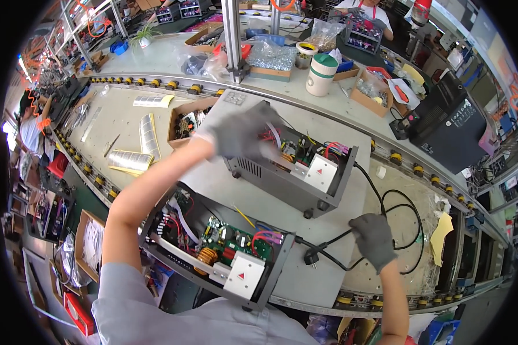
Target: Assembling electrical components, applying adhesive labels, and using tools to secure parts inside an inverter housing.
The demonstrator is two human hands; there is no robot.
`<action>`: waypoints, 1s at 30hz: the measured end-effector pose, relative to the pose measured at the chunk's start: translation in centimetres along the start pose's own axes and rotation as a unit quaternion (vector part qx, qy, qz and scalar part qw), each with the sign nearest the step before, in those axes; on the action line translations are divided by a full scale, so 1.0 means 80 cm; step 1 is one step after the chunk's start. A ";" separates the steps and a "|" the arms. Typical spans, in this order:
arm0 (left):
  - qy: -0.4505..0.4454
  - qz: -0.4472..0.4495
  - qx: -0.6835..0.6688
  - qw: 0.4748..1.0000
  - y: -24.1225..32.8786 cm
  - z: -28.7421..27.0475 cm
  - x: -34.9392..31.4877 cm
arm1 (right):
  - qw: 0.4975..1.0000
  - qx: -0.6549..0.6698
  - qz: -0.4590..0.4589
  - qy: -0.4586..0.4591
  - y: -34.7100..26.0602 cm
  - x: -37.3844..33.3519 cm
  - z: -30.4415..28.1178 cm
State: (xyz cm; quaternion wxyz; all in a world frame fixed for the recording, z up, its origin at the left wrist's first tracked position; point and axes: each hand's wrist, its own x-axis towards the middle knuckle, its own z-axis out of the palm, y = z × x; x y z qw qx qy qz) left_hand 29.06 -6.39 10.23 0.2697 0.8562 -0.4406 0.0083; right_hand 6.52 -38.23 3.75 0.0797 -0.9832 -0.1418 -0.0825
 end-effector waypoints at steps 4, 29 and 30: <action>0.125 -0.113 -0.069 0.983 -0.093 -0.058 -0.092 | 0.993 0.113 0.012 0.019 -0.052 -0.016 -0.004; 0.010 -0.430 0.199 0.880 -0.094 0.162 -0.278 | 0.927 0.155 0.280 0.196 -0.018 0.075 0.056; 0.003 -0.435 0.188 0.881 -0.075 0.163 -0.266 | 0.924 0.135 0.286 0.213 -0.005 0.071 0.061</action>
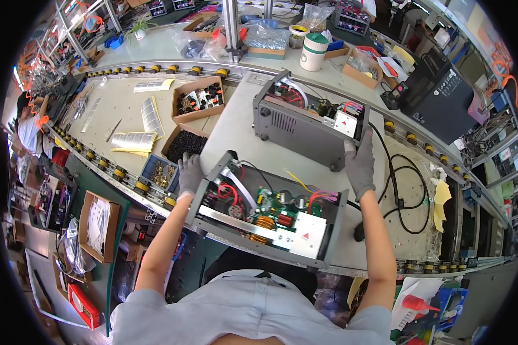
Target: Assembling electrical components, applying adhesive labels, and using tools to secure parts inside an inverter housing.
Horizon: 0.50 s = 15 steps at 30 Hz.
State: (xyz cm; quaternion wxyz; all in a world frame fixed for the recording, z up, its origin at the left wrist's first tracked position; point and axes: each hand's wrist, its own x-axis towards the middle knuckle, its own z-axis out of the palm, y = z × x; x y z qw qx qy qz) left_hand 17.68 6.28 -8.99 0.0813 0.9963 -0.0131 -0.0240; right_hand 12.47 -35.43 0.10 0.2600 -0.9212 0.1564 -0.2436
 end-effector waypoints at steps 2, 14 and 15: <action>-0.010 -0.005 -0.009 1.000 0.026 -0.012 -0.015 | 1.000 -0.019 -0.011 -0.011 0.019 0.009 -0.018; 0.102 0.198 -0.613 0.758 0.080 -0.037 -0.153 | 0.935 -0.197 -0.290 -0.060 -0.081 0.024 -0.042; 0.104 0.217 -0.668 0.704 0.087 -0.039 -0.167 | 0.936 -0.201 -0.267 -0.113 -0.088 0.031 -0.028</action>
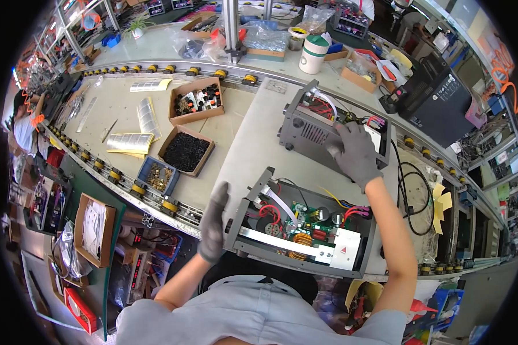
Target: Assembling electrical components, applying adhesive labels, and using tools to secure parts inside an inverter housing.
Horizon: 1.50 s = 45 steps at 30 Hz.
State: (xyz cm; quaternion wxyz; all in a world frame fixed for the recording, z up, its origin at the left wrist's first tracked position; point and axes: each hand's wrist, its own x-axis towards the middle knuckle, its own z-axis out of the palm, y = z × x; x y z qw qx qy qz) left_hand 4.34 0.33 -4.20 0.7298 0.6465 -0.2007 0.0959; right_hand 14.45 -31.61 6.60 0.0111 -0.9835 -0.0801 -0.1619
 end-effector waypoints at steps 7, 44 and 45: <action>-0.082 -0.026 -0.135 0.987 -0.016 0.053 0.007 | 0.984 0.082 -0.123 0.096 0.064 0.002 0.026; -0.128 -0.353 0.723 0.580 -0.104 -0.418 0.243 | 0.993 -0.084 -0.044 0.063 -0.120 -0.174 -0.050; -0.150 -0.333 0.733 0.574 -0.106 -0.419 0.249 | 0.993 -0.084 -0.050 0.068 -0.119 -0.175 -0.049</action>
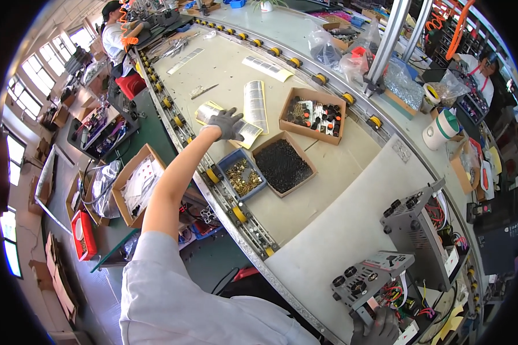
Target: Assembling electrical components, applying adhesive labels, and using tools to secure parts inside an inverter housing.
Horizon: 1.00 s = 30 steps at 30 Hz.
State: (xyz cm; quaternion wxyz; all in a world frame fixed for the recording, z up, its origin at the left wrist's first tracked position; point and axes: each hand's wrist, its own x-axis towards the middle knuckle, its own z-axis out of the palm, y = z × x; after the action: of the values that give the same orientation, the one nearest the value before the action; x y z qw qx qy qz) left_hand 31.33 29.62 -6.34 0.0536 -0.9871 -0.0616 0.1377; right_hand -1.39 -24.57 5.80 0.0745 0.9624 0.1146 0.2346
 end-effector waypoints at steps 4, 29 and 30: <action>-0.086 0.132 -0.012 0.987 -0.003 0.005 0.044 | 1.000 -0.001 0.008 -0.001 -0.006 0.002 -0.003; 0.244 0.200 -0.545 0.777 0.151 -0.157 -0.180 | 0.999 0.037 0.009 -0.009 0.012 -0.034 0.013; 0.187 0.218 -0.620 0.730 0.185 -0.162 -0.220 | 0.997 0.075 0.015 0.006 0.012 -0.029 0.002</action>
State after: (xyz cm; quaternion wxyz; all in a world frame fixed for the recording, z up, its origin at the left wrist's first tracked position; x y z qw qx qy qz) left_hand 19.71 11.50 8.91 -0.5910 -0.7934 0.0949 -0.1109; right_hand -3.13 -26.08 4.82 -0.0023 0.9654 0.1180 0.2324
